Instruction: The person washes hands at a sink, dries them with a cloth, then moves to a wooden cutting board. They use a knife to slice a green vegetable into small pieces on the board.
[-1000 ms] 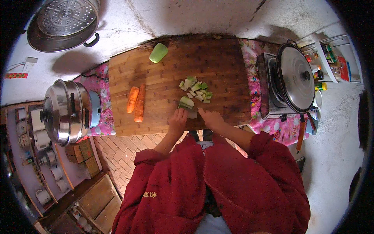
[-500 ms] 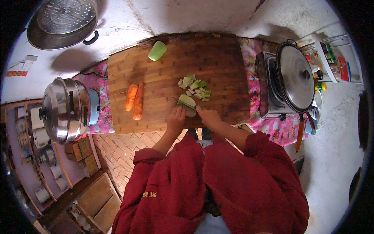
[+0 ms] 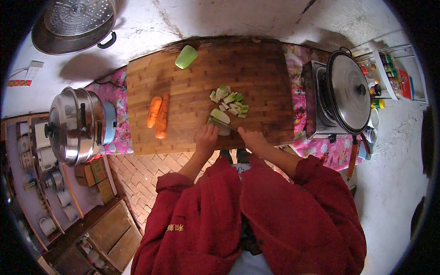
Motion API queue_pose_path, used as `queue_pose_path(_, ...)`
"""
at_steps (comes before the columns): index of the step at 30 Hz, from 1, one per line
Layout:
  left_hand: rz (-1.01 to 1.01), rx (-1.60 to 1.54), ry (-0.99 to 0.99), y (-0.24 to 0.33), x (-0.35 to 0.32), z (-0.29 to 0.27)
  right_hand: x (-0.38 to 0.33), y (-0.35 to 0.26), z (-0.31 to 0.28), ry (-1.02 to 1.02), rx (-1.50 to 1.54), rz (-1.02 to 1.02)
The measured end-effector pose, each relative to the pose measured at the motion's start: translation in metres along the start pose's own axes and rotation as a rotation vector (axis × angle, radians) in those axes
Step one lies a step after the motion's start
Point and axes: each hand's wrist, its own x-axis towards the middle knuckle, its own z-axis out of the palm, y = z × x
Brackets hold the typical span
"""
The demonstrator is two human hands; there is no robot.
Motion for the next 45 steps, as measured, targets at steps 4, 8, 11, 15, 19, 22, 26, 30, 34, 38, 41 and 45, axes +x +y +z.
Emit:
queue_pose_path(4,0.001,0.133,0.06,-0.005,-0.009,0.018,-0.003,-0.027,-0.043,-0.126,0.013,-0.023)
queue_pose_path(8,-0.009,0.062,0.077,-0.003,-0.007,0.017,-0.006,-0.035,-0.051,-0.093,0.026,-0.012)
queue_pose_path(11,-0.006,0.044,0.118,-0.002,-0.006,0.015,0.001,-0.033,-0.029,-0.084,0.072,-0.009)
queue_pose_path(15,-0.053,-0.015,0.043,0.003,-0.002,0.002,0.031,-0.033,-0.005,-0.028,0.018,0.034)
queue_pose_path(19,-0.033,0.021,0.036,0.004,0.0,-0.006,0.027,-0.014,-0.004,-0.012,0.035,0.015)
queue_pose_path(22,-0.015,0.041,0.076,-0.002,-0.004,0.009,0.015,-0.026,-0.034,-0.095,-0.003,-0.02)
queue_pose_path(26,-0.001,0.048,0.111,-0.006,-0.011,0.02,0.0,-0.042,-0.06,-0.173,0.038,0.011)
queue_pose_path(30,-0.018,0.034,0.023,0.0,-0.007,0.007,0.008,-0.031,-0.024,-0.103,0.012,0.023)
queue_pose_path(34,-0.017,-0.017,0.053,0.004,-0.003,-0.002,0.026,-0.027,-0.002,-0.003,-0.018,0.02)
queue_pose_path(38,-0.036,-0.034,0.033,0.001,-0.001,-0.001,0.031,-0.017,-0.012,-0.107,0.045,0.065)
queue_pose_path(41,-0.026,0.0,0.063,-0.003,-0.007,0.011,0.019,-0.03,-0.048,-0.135,0.001,-0.019)
queue_pose_path(45,0.004,0.042,0.097,-0.009,-0.012,0.02,0.006,-0.041,-0.061,-0.192,-0.038,-0.029)
